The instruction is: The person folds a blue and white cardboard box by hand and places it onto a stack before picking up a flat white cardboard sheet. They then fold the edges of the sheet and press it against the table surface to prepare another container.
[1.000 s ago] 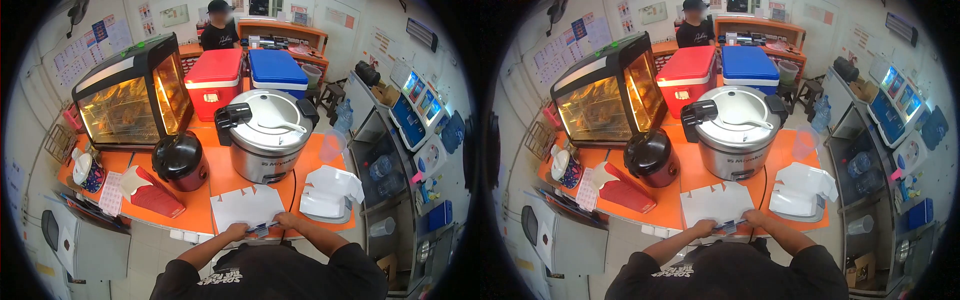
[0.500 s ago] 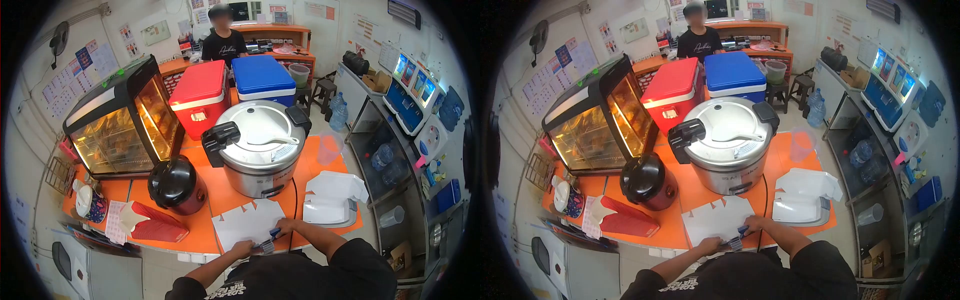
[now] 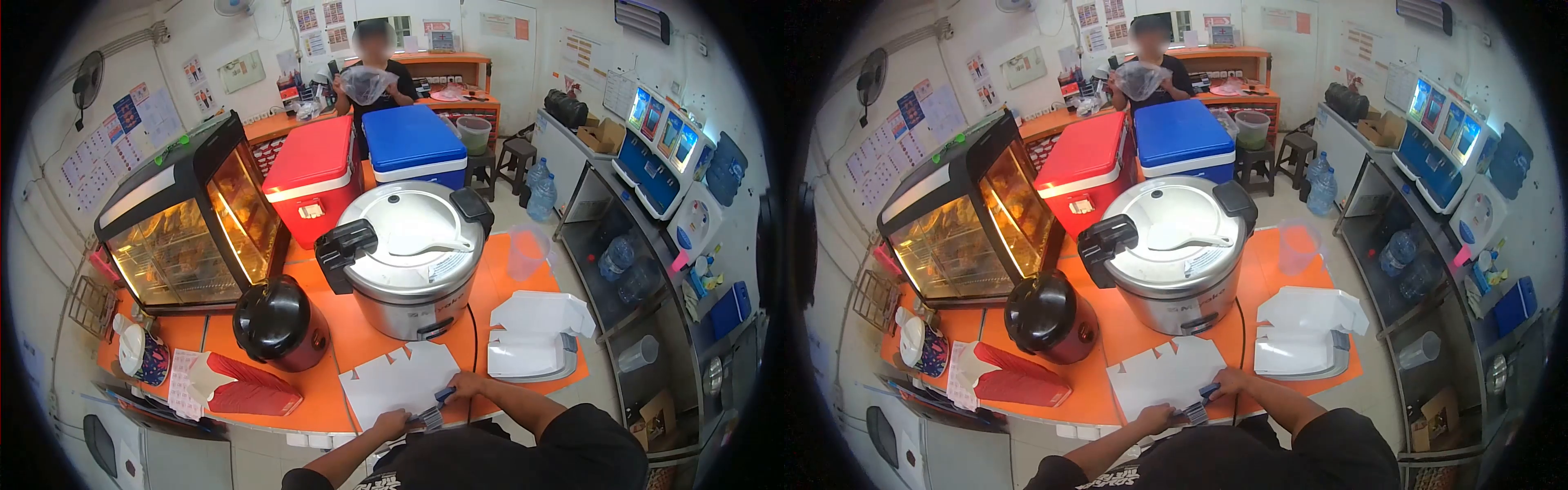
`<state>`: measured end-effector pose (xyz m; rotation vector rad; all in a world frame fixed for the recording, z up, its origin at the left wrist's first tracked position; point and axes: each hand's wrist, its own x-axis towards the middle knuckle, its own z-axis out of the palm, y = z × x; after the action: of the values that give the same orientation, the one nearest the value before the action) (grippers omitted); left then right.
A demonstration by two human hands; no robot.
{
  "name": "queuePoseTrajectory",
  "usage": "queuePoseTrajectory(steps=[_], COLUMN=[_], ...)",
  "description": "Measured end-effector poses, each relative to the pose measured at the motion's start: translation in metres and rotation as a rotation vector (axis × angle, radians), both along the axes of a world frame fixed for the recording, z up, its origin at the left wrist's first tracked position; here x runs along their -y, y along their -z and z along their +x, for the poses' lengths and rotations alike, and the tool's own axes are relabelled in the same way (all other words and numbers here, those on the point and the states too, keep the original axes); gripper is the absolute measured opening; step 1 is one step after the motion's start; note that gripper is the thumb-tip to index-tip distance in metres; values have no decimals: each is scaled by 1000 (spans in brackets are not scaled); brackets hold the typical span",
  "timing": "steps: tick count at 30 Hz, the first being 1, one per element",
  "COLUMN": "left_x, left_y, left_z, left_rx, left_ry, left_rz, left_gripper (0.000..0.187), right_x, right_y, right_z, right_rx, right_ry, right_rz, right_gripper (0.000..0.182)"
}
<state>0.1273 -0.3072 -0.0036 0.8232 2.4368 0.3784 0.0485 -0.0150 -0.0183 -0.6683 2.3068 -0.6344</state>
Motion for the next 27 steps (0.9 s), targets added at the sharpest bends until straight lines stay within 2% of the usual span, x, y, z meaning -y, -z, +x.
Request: queuePoseTrajectory(steps=[3, 8, 10, 13, 15, 16, 18, 19, 20, 22, 23, 24, 25, 26, 27], left_x=[2, -5, -11, -19, -22, -26, -32, -35, -41, -56, -61, -65, -68, -74, -82], left_y=[14, -5, -14, -21, -4, -7, -28, -46, -63, -86, -51, -21, 4, 19, 18], left_z=[1, 6, 5, 11, 6, -3, -19, -34, -45, -55, -62, -72, -80, -86, -92], left_rx=[13, 7, -25, -35, -3, -23, 237, 356, 338, 274, 128, 116, 76, 42, 51], left_ry=[-22, 18, 36, -17, -67, -68, 45, 80, 76, -80, -196, -198, -139, -78, -79], left_rz=[31, -34, -62, -130, -165, -161, -323, -383, -385, -313, -148, -146, 51, 249, 249], left_gripper=[39, 30, 28, 25, 38, 38, 60, 80, 80, 78, 76, 76, 71, 66, 66], right_x=[1, 5, 4, 4, 5, 6, 6, 7, 5, 7, 7, 8, 6, 5, 5], right_y=[6, 4, 0, -3, 0, 1, 4, 4, 8, 11, 7, 4, 43, 41, 35], right_z=[-14, -14, -13, -12, -14, -15, -15, -15, -18, -20, -20, -23, -29, -30, -28], right_rx=[105, 151, 93, 138, 128, 126, 132, 189, 241, 172, 164, 154, 123, 123, 121], right_ry=[-9, 7, 40, 55, 41, 20, 41, 41, 41, 5, -21, -46, -53, -53, -49], right_rz=[3, -20, 2, -39, -1, 36, 23, 32, 41, 19, 43, 68, 52, 53, 48], right_gripper=[50, 53, 53, 54, 56, 58, 60, 59, 57, 58, 59, 59, 59, 59, 58])
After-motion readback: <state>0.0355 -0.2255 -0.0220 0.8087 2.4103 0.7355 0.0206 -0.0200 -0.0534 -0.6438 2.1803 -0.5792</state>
